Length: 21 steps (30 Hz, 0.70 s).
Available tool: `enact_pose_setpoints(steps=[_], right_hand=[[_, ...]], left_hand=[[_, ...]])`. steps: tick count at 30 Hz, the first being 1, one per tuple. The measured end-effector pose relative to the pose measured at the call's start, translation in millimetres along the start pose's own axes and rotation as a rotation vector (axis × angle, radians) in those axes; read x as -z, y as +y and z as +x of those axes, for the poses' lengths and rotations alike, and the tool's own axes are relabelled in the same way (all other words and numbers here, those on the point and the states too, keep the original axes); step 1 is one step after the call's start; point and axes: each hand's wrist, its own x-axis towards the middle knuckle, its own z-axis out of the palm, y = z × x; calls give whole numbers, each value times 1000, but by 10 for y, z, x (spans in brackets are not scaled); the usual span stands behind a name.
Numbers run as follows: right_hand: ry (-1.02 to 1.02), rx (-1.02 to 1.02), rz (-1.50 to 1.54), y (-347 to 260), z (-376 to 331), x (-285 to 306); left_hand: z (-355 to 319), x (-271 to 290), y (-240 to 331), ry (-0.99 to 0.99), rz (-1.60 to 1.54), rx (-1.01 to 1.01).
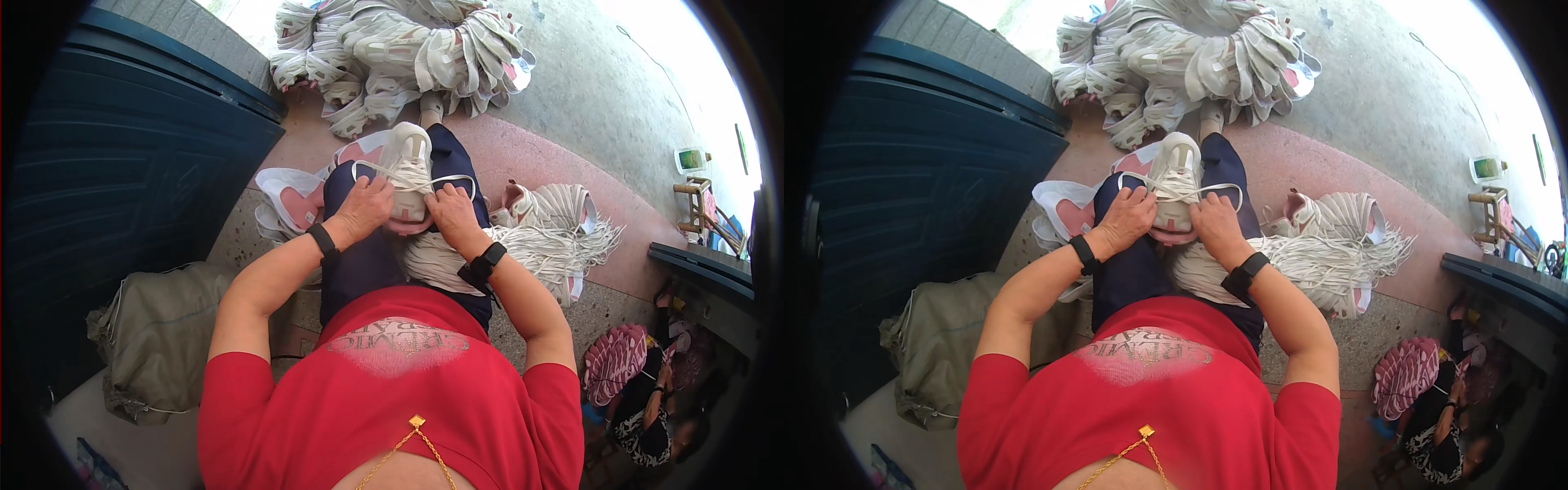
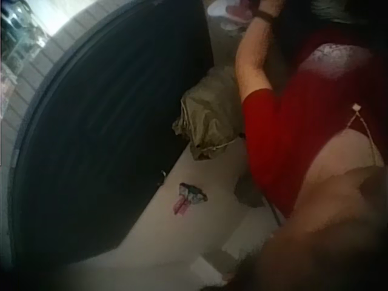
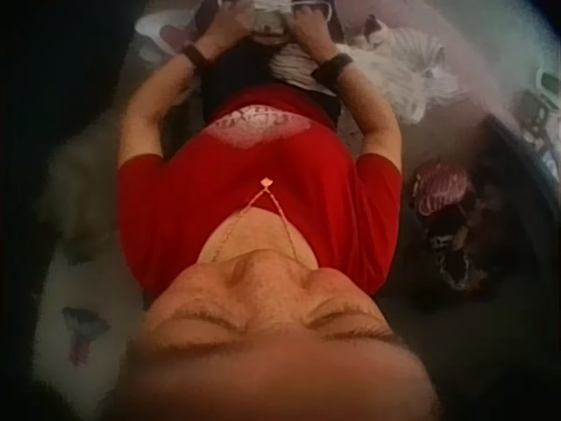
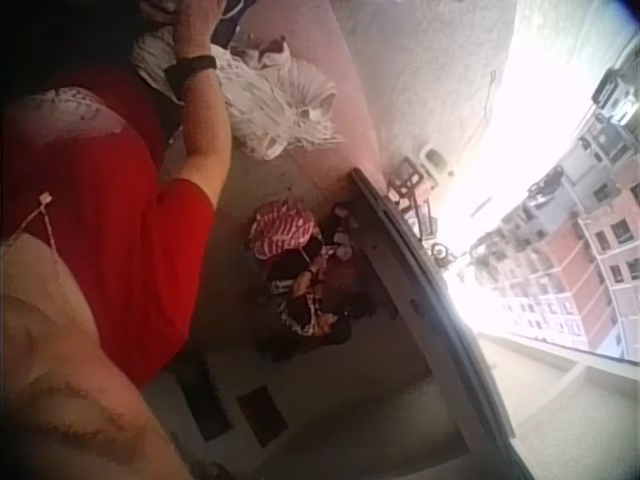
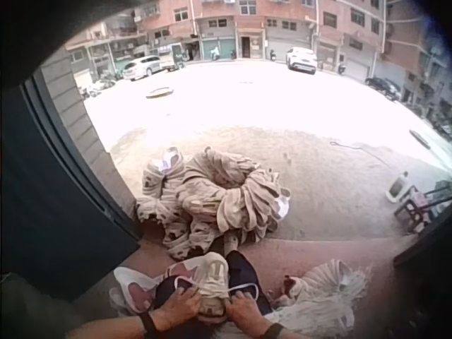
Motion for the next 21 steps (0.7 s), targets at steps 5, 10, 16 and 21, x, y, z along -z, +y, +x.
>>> enact_pose_setpoints(steps=[5,10,16,21], right_hand=[[88,69,-32,-10,183,140],[249,-443,745,132,713,272],[123,-510,698,421,1130,355],[169,-716,964,862,244,-137]], left_hand=[[38,-27,-112,23,-180,-37],[651,56,-312,145,-1196,769],[537,-547,-1116,111,-1001,957],[-887,-633,-1693,-27,-167,1179]])
